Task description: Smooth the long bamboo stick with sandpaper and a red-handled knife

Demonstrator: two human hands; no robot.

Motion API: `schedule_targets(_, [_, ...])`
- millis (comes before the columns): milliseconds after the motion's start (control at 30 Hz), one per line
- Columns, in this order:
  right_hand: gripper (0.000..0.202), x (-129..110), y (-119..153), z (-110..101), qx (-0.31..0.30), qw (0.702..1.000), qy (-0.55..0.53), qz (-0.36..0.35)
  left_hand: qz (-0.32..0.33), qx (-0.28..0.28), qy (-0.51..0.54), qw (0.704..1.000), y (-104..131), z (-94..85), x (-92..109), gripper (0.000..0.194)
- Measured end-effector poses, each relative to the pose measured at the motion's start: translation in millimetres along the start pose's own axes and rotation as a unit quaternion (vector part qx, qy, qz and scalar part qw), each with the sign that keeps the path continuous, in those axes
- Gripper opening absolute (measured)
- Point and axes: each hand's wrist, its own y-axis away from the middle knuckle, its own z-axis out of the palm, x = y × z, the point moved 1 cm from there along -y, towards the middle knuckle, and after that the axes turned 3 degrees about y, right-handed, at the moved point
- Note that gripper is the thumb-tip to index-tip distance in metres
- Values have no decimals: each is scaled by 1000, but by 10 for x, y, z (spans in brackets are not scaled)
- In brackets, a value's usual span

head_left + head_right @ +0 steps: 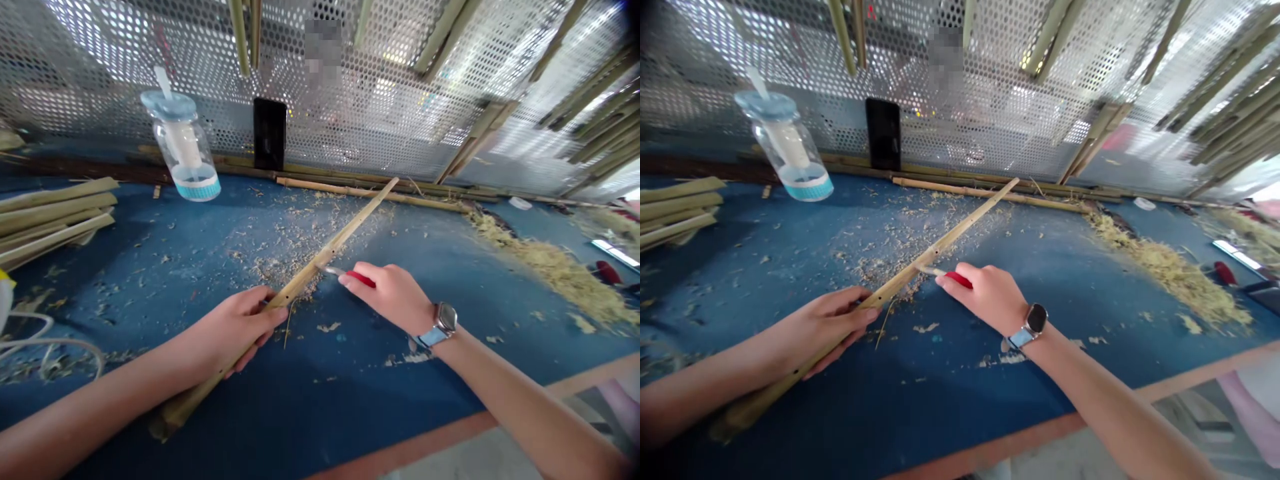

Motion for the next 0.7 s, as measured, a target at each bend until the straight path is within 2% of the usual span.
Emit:
schedule_targets(67, [63, 5, 33, 26, 11, 1000, 17, 4, 4, 6, -3, 1000, -5, 6, -58, 35])
schedule_targets(200, [70, -49, 82, 57, -10, 998, 25, -48, -12, 17, 8, 1000, -4, 20, -163, 41])
schedule_targets(267, [73, -47, 72, 51, 2, 999, 36, -30, -17, 22, 14, 1000, 5, 28, -187, 43])
schedule_targets(367, [74, -59, 63, 40, 27, 998, 55, -9, -6, 30, 7, 1000, 20, 43, -167, 46])
schedule_targets(500, [75, -111, 73, 29, 1, 997, 39, -67, -35, 18, -12, 999, 43, 78, -81, 49])
schedule_targets(633, [76, -51, 48, -12, 16, 999, 42, 15, -49, 47, -14, 998, 63, 111, -42, 52])
schedule_targets(700, [74, -65, 57, -4, 5, 1000, 22, 1, -45, 52, -6, 998, 60, 122, -71, 53])
